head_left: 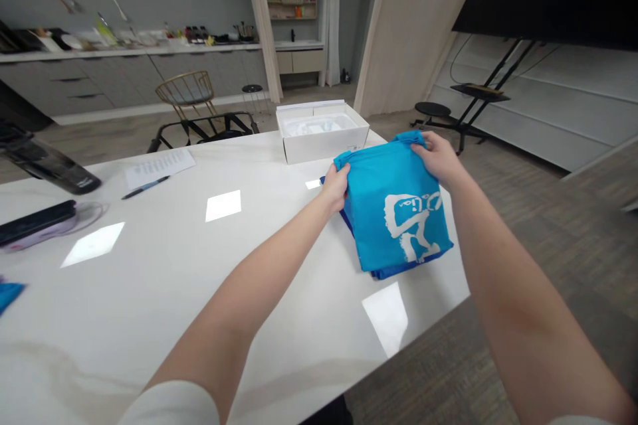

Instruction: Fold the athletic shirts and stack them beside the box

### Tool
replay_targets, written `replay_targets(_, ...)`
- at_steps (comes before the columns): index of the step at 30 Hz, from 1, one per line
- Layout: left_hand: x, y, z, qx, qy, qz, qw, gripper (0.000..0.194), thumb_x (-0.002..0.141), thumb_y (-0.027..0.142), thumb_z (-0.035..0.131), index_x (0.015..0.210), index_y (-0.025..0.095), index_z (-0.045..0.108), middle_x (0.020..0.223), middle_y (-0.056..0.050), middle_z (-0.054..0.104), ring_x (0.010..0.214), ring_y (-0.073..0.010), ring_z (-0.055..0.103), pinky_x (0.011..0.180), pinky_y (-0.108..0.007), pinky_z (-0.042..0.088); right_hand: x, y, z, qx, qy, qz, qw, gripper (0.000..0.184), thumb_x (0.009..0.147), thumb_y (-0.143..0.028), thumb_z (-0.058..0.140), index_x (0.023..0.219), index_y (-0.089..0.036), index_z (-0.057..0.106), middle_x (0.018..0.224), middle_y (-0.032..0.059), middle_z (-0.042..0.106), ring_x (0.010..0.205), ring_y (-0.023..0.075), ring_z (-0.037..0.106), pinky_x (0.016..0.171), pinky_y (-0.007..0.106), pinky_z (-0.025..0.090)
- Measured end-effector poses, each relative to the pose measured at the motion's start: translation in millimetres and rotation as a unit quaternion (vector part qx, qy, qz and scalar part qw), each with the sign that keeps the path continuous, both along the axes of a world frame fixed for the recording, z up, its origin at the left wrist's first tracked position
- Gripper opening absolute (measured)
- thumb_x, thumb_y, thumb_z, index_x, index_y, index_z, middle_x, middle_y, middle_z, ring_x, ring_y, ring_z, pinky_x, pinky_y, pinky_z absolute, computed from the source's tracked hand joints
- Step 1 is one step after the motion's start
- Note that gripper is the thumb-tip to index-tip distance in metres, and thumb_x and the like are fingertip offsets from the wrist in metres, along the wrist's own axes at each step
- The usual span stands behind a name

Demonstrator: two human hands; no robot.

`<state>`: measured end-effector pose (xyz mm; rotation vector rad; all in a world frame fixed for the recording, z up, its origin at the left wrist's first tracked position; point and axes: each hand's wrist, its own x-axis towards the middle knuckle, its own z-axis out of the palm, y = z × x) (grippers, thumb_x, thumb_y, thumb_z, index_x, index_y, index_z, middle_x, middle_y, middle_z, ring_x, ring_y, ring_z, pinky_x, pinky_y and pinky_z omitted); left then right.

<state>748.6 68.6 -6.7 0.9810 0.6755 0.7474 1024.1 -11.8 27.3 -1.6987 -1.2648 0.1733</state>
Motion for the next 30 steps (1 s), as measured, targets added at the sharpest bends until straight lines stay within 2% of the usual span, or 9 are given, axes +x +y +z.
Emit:
replay_targets(4, -13.5, 11.8, -42.2, 0.007, 0.130, 0.000, 0.991, 0.069, 0.090, 0.021, 0.063, 0.152, 0.022, 0.034, 0.139, -0.016, 0.060, 0.114, -0.0271, 0.067, 0.097, -0.049, 0.056, -9.6, 42.3, -52.0, -0.143, 0.022, -0.057, 0.988, 0.043, 0.083, -0.033, 0.067, 0.122, -0.015, 0.063, 0.107, 0.0139, 0.074, 0.094, 0.0283, 0.069, 0.091, 0.051, 0.056)
replay_targets(7, -30.3, 4.5, -60.7, 0.180, 0.225, 0.056, 0.956, 0.090, 0.082, 0.018, 0.070, 0.159, 0.021, 0.024, 0.150, -0.020, 0.049, 0.132, -0.0335, 0.056, 0.112, -0.053, 0.045, -29.3, 38.0, -79.6, -0.163, -0.049, -0.070, 0.983, 0.062, 0.080, -0.030, 0.065, 0.141, -0.020, 0.053, 0.136, 0.0164, 0.063, 0.119, 0.0343, 0.062, 0.104, 0.054, 0.049)
replay_targets(9, -36.5, -6.1, -60.2, 0.335, 0.255, 0.068, 0.905, 0.085, 0.085, 0.020, 0.067, 0.160, 0.021, 0.027, 0.161, -0.019, 0.035, 0.148, -0.0353, 0.038, 0.123, -0.053, 0.031, -44.1, 26.5, -82.5, -0.166, -0.126, -0.100, 0.973, 0.071, 0.084, -0.034, 0.062, 0.151, -0.022, 0.043, 0.151, 0.0186, 0.051, 0.132, 0.0402, 0.052, 0.107, 0.062, 0.044)
replay_targets(13, -30.8, -32.7, -50.1, 0.549, 0.247, -0.033, 0.798, 0.056, 0.099, 0.030, 0.049, 0.154, 0.024, 0.043, 0.168, -0.010, 0.030, 0.157, -0.0303, 0.021, 0.129, -0.052, 0.010, -73.8, 3.4, -72.5, -0.176, -0.246, -0.147, 0.942, 0.063, 0.094, -0.045, 0.052, 0.151, -0.020, 0.046, 0.161, 0.0216, 0.037, 0.142, 0.0480, 0.037, 0.106, 0.075, 0.034)
replay_targets(16, -21.0, -51.0, -56.3, 0.561, 0.293, -0.103, 0.767, 0.057, 0.100, 0.044, 0.048, 0.154, 0.025, 0.045, 0.167, -0.011, 0.033, 0.157, -0.0324, 0.020, 0.128, -0.058, 0.004, -90.9, -16.1, -77.4, -0.168, -0.251, -0.058, 0.952, 0.055, 0.100, -0.052, 0.044, 0.147, -0.024, 0.054, 0.162, 0.0145, 0.039, 0.145, 0.0397, 0.039, 0.115, 0.067, 0.033)
replay_targets(19, -18.4, -64.8, -69.5, 0.552, 0.344, -0.144, 0.746, 0.066, 0.099, 0.055, 0.047, 0.156, 0.022, 0.042, 0.167, -0.014, 0.031, 0.157, -0.0340, 0.020, 0.128, -0.060, 0.005, -97.9, -44.5, -93.6, -0.227, -0.235, 0.012, 0.945, 0.055, 0.103, -0.054, 0.036, 0.149, -0.030, 0.053, 0.162, 0.0081, 0.042, 0.151, 0.0353, 0.034, 0.121, 0.065, 0.026)
replay_targets(22, -26.4, -76.7, -73.3, 0.566, 0.371, -0.142, 0.723, 0.074, 0.098, 0.061, 0.044, 0.159, 0.019, 0.039, 0.169, -0.016, 0.025, 0.159, -0.0340, 0.015, 0.128, -0.058, 0.006, -98.0, -77.9, -104.2, -0.259, -0.240, 0.004, 0.936, 0.059, 0.105, -0.055, 0.030, 0.157, -0.030, 0.042, 0.167, 0.0071, 0.033, 0.155, 0.0348, 0.024, 0.121, 0.066, 0.025)
replay_targets(25, -44.6, -91.3, -67.5, 0.585, 0.368, -0.161, 0.705, 0.083, 0.094, 0.067, 0.049, 0.159, 0.018, 0.037, 0.169, -0.017, 0.023, 0.158, -0.0364, 0.014, 0.127, -0.062, 0.006, -106.2, -108.6, -103.7, -0.252, -0.260, -0.026, 0.932, 0.063, 0.105, -0.056, 0.030, 0.160, -0.028, 0.036, 0.168, 0.0099, 0.029, 0.155, 0.0363, 0.026, 0.119, 0.067, 0.029)
replay_targets(30, -92.4, -113.6, -66.3, 0.604, 0.344, -0.175, 0.697, 0.079, 0.092, 0.063, 0.058, 0.159, 0.028, 0.036, 0.169, -0.015, 0.026, 0.157, -0.0351, 0.021, 0.125, -0.068, 0.008, -162.7, -138.6, -97.5, -0.208, -0.326, -0.010, 0.922, 0.056, 0.102, -0.053, 0.042, 0.153, -0.032, 0.046, 0.165, 0.0075, 0.036, 0.154, 0.0374, 0.027, 0.120, 0.069, 0.025)
